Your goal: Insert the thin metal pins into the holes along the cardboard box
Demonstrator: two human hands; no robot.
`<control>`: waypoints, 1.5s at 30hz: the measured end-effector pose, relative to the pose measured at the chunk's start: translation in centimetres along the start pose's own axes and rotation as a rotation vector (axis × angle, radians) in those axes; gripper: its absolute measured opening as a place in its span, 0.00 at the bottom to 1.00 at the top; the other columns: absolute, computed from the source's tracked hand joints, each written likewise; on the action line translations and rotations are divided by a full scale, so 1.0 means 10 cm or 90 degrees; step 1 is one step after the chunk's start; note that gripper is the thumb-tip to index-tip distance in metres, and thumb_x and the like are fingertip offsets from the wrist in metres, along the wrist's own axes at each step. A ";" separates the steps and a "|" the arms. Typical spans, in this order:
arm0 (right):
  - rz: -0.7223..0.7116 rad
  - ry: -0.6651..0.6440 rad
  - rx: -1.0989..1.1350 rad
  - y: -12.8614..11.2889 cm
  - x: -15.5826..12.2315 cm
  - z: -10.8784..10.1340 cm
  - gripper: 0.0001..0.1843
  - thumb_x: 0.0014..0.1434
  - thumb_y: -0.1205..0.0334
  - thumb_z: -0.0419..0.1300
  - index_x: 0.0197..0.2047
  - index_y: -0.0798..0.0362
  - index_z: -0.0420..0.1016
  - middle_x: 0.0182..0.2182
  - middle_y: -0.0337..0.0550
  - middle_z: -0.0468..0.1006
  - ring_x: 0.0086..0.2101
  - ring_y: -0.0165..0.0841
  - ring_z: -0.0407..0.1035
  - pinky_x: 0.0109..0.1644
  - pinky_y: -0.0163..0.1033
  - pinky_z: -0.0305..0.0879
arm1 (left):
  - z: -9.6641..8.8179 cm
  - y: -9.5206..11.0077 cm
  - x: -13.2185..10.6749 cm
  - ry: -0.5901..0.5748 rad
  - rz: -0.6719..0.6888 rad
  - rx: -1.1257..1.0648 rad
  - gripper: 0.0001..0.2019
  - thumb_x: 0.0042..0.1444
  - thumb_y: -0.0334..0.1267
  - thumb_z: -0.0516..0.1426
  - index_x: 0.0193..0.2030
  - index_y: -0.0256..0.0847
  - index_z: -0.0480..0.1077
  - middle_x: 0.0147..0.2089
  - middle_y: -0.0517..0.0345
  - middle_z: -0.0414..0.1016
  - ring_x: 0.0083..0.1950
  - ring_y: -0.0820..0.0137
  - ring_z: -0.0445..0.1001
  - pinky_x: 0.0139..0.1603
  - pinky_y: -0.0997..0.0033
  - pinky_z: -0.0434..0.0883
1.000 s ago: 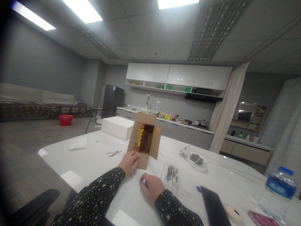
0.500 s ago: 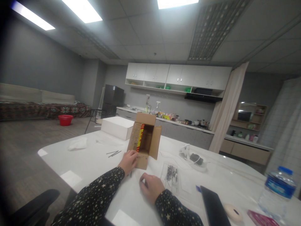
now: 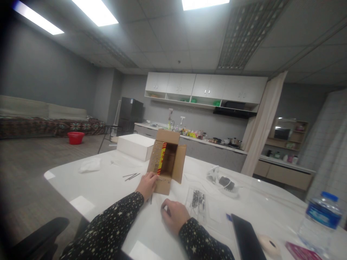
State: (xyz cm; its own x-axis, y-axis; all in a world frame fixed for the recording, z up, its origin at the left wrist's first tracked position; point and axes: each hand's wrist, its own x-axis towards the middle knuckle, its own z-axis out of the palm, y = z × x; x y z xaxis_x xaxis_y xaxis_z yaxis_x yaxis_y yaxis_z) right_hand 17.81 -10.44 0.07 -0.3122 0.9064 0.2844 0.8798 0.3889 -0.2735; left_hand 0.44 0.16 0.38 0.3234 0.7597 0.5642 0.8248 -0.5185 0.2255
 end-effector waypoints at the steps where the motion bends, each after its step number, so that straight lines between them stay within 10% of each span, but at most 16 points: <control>1: 0.000 0.000 -0.001 0.00 0.00 0.00 0.09 0.56 0.64 0.51 0.37 0.50 0.72 0.22 0.35 0.72 0.24 0.28 0.63 0.30 0.31 0.50 | 0.00 0.00 0.00 0.000 -0.006 0.002 0.13 0.53 0.24 0.51 0.43 0.41 0.69 0.47 0.52 0.68 0.50 0.62 0.65 0.50 0.62 0.62; 31: 0.002 0.000 -0.001 -0.02 0.00 -0.02 0.09 0.57 0.64 0.52 0.37 0.50 0.73 0.21 0.35 0.72 0.24 0.27 0.63 0.30 0.31 0.50 | -0.02 -0.02 -0.01 -0.005 -0.029 0.044 0.11 0.57 0.28 0.50 0.44 0.42 0.69 0.45 0.53 0.69 0.50 0.63 0.66 0.48 0.62 0.60; 45: -0.005 -0.007 -0.008 -0.01 0.00 -0.01 0.09 0.57 0.64 0.51 0.37 0.51 0.72 0.22 0.36 0.73 0.25 0.28 0.63 0.30 0.32 0.50 | -0.10 0.03 -0.04 0.127 0.050 -0.046 0.08 0.55 0.28 0.50 0.39 0.41 0.68 0.41 0.55 0.68 0.43 0.68 0.68 0.48 0.66 0.65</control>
State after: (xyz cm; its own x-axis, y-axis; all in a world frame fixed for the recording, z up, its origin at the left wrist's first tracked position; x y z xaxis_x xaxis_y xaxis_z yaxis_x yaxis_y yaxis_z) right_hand 17.81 -10.48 0.21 -0.3236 0.9048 0.2768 0.8812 0.3947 -0.2600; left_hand 0.10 -0.64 1.01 0.2812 0.6267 0.7267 0.7632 -0.6052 0.2266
